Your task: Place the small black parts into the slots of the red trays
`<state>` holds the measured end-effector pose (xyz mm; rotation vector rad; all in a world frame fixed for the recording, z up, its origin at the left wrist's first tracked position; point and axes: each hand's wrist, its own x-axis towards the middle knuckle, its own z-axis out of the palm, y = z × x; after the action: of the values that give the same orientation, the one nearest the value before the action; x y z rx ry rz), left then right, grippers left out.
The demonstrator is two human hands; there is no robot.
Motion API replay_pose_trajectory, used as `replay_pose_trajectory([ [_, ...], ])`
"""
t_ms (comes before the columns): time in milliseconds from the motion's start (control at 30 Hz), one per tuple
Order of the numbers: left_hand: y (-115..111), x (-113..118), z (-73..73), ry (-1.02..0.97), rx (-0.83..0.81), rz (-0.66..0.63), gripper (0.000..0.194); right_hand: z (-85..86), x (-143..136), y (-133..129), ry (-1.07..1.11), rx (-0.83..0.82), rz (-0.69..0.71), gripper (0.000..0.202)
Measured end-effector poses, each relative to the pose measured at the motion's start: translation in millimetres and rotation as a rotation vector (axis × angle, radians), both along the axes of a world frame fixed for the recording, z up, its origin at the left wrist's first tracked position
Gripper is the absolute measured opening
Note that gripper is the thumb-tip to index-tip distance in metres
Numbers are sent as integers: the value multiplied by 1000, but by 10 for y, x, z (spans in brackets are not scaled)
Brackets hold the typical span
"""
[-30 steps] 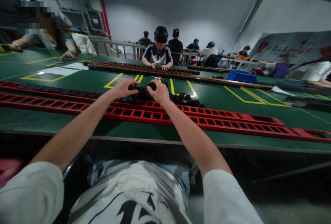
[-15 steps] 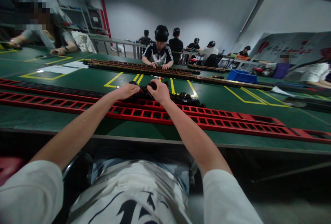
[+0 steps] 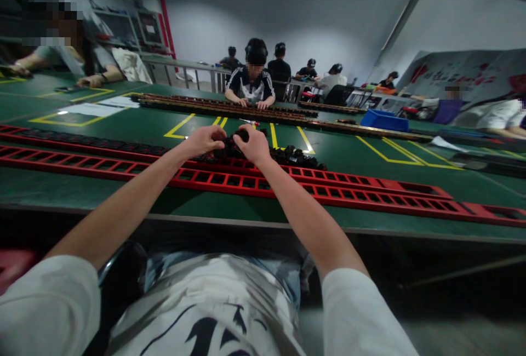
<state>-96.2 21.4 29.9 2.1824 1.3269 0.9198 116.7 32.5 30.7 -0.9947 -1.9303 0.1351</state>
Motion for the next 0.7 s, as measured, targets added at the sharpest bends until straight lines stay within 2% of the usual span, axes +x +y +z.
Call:
replay_pose_trajectory([
  [133,18,45,-19,187,60,-67,34,2,1,0,0,7,2,29],
  [267,41,80,-11,386,154,-91,38,2,2,4,-1,10,0,27],
  [700,14,177,-78,416,162,-62,41,-10,8,13,-15,-14,-11,30],
])
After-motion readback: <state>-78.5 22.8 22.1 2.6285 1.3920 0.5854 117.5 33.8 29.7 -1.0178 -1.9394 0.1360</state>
